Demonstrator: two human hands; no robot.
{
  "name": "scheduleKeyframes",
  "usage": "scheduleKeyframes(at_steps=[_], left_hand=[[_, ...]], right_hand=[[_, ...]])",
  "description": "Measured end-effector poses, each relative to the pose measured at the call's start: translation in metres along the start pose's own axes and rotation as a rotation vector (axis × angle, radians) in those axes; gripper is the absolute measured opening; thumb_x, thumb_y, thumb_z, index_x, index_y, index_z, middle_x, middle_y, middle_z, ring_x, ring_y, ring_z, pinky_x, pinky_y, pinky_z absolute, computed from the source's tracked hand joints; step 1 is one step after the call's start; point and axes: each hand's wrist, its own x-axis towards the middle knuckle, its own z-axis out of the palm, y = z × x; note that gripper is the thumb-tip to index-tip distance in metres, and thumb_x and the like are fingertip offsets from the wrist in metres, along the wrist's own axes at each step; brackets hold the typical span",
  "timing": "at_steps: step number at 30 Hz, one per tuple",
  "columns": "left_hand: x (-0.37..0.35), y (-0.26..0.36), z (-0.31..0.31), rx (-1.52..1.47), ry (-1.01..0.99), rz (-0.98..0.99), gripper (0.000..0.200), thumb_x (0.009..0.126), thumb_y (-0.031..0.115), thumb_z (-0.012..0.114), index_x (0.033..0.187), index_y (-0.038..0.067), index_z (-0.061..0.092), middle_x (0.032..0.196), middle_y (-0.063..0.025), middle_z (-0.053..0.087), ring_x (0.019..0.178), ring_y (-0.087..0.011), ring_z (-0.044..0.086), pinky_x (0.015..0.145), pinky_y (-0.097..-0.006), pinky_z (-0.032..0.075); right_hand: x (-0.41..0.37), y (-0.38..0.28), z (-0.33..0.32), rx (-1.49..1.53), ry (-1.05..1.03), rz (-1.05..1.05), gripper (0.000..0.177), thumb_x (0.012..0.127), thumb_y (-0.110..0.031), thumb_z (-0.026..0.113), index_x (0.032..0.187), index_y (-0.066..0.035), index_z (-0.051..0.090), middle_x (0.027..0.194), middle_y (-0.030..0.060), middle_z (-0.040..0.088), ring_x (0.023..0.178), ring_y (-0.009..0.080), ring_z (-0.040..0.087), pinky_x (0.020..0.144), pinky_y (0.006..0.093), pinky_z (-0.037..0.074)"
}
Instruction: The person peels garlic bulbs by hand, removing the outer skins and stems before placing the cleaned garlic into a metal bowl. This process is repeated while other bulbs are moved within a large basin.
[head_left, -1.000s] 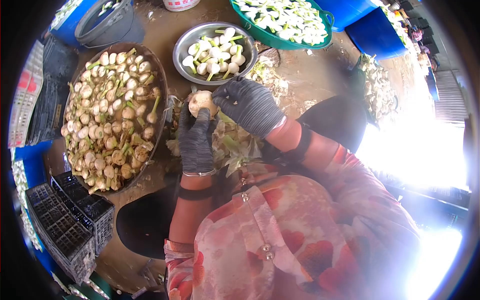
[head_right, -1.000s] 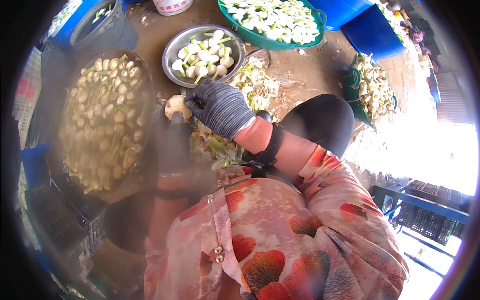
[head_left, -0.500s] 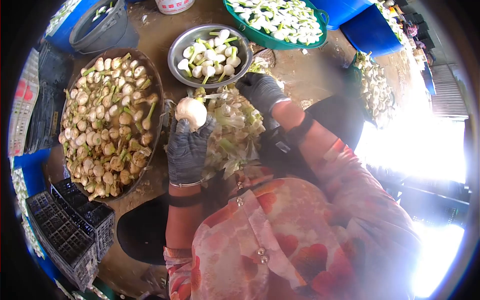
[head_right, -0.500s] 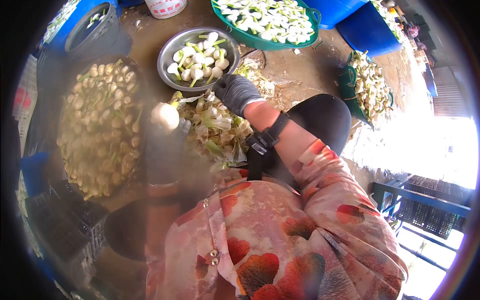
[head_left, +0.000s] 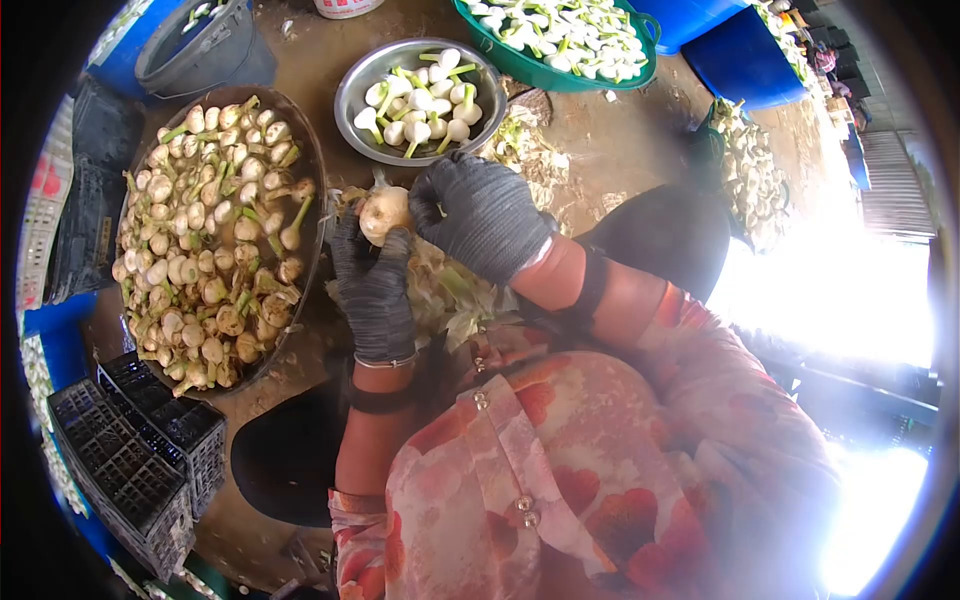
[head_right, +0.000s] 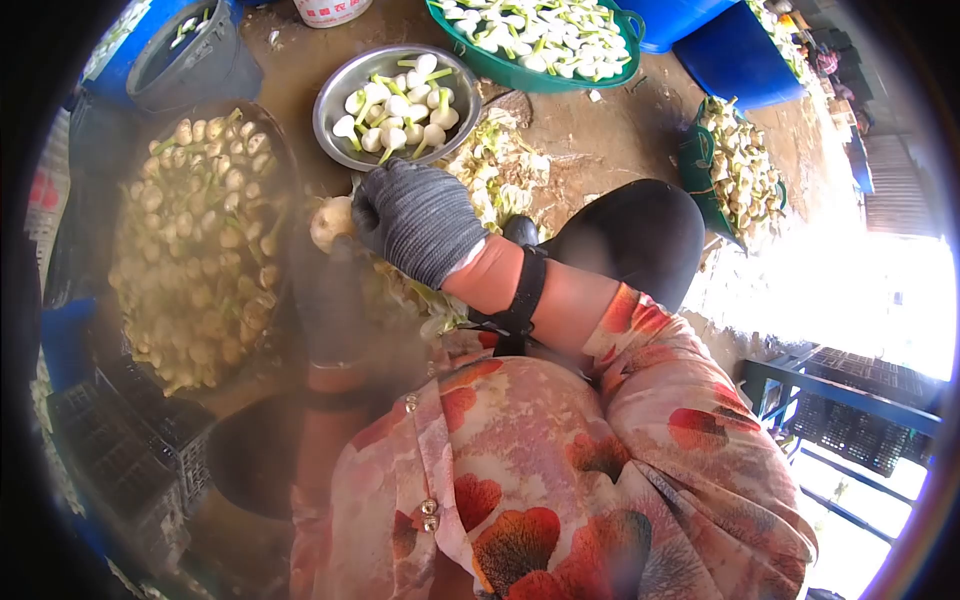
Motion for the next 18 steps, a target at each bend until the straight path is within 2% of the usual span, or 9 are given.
scheduleKeyframes(at_steps=[2, 6, 8, 10, 11, 12, 15, 17, 18], left_hand=[[-0.005, 0.005, 0.0, -0.085, -0.037, 0.004, 0.052, 0.093, 0.009, 0.062, 0.14, 0.0, 0.042, 0.131, -0.0103, 0.052, 0.117, -0.0189, 0.053, 0.098, -0.0327, 0.048], [-0.002, -0.015, -0.009, -0.161, -0.165, 0.09, 0.053, 0.093, 0.012, 0.063, 0.139, 0.0, 0.042, 0.133, -0.012, 0.05, 0.119, -0.0212, 0.052, 0.099, -0.0406, 0.05], [0.0, -0.012, -0.011, -0.393, -0.227, 0.008, 0.053, 0.093, 0.014, 0.064, 0.139, 0.0, 0.042, 0.134, -0.0128, 0.049, 0.12, -0.0227, 0.052, 0.098, -0.0449, 0.052], [0.0, -0.006, -0.012, -0.369, -0.254, -0.017, 0.054, 0.093, 0.016, 0.064, 0.14, 0.001, 0.042, 0.135, -0.0131, 0.049, 0.121, -0.0232, 0.051, 0.097, -0.0451, 0.053], [-0.001, -0.002, -0.013, -0.185, -0.249, 0.03, 0.054, 0.093, 0.017, 0.064, 0.14, 0.001, 0.043, 0.135, -0.013, 0.048, 0.122, -0.0229, 0.051, 0.096, -0.0432, 0.053], [-0.002, 0.004, -0.014, 0.027, -0.251, 0.065, 0.054, 0.093, 0.017, 0.064, 0.14, 0.001, 0.043, 0.135, -0.0127, 0.049, 0.121, -0.0228, 0.052, 0.096, -0.0413, 0.053], [-0.006, 0.033, -0.016, 0.721, -0.291, 0.139, 0.053, 0.093, 0.02, 0.064, 0.139, 0.003, 0.044, 0.132, -0.0117, 0.053, 0.117, -0.0225, 0.056, 0.094, -0.0356, 0.053], [-0.006, 0.036, -0.009, 0.748, -0.272, 0.105, 0.054, 0.093, 0.021, 0.065, 0.139, 0.003, 0.044, 0.128, -0.0102, 0.057, 0.111, -0.0226, 0.059, 0.093, -0.0333, 0.053], [-0.005, 0.037, -0.005, 0.759, -0.261, 0.091, 0.054, 0.093, 0.021, 0.066, 0.139, 0.003, 0.044, 0.126, -0.0094, 0.059, 0.108, -0.0227, 0.061, 0.093, -0.0321, 0.052]], right_hand=[[0.003, 0.003, 0.002, 0.079, 0.035, 0.039, 0.017, 0.083, -0.021, 0.064, 0.081, -0.005, 0.069, 0.074, 0.0196, 0.065, 0.069, 0.0376, 0.064, 0.064, 0.0469, 0.052], [0.009, 0.025, 0.0, 0.418, -0.016, 0.183, 0.022, 0.084, -0.021, 0.058, 0.085, -0.001, 0.068, 0.079, 0.0244, 0.065, 0.078, 0.0392, 0.066, 0.071, 0.0446, 0.052], [0.018, 0.057, 0.002, 0.191, -0.153, 0.303, 0.023, 0.087, -0.02, 0.062, 0.093, 0.001, 0.068, 0.083, 0.0197, 0.069, 0.081, 0.0355, 0.068, 0.075, 0.0408, 0.052], [0.022, 0.086, 0.0, 0.021, -0.193, 0.409, 0.025, 0.088, -0.021, 0.066, 0.099, 0.001, 0.067, 0.086, 0.0169, 0.071, 0.084, 0.0326, 0.068, 0.079, 0.0391, 0.052], [0.025, 0.084, -0.009, -0.034, -0.166, 0.454, 0.026, 0.088, -0.022, 0.067, 0.101, 0.001, 0.067, 0.088, 0.0165, 0.071, 0.085, 0.0315, 0.068, 0.081, 0.0392, 0.052], [0.025, 0.082, -0.016, 0.015, -0.167, 0.506, 0.028, 0.088, -0.022, 0.07, 0.103, 0.001, 0.067, 0.097, 0.0178, 0.07, 0.09, 0.0328, 0.067, 0.086, 0.0398, 0.051], [0.015, 0.061, -0.024, 0.151, 0.068, 0.025, 0.028, 0.088, -0.022, 0.071, 0.104, 0.001, 0.067, 0.105, 0.018, 0.068, 0.1, 0.0352, 0.064, 0.09, 0.0417, 0.05], [0.012, 0.046, -0.025, 0.221, 0.056, -0.378, 0.024, 0.087, -0.018, 0.071, 0.102, 0.0, 0.068, 0.106, 0.0175, 0.067, 0.103, 0.0349, 0.062, 0.092, 0.0417, 0.05], [0.013, 0.032, -0.035, 0.169, -0.01, -0.461, 0.021, 0.084, -0.017, 0.072, 0.1, -0.003, 0.069, 0.102, 0.0131, 0.068, 0.103, 0.0308, 0.062, 0.09, 0.042, 0.05]])
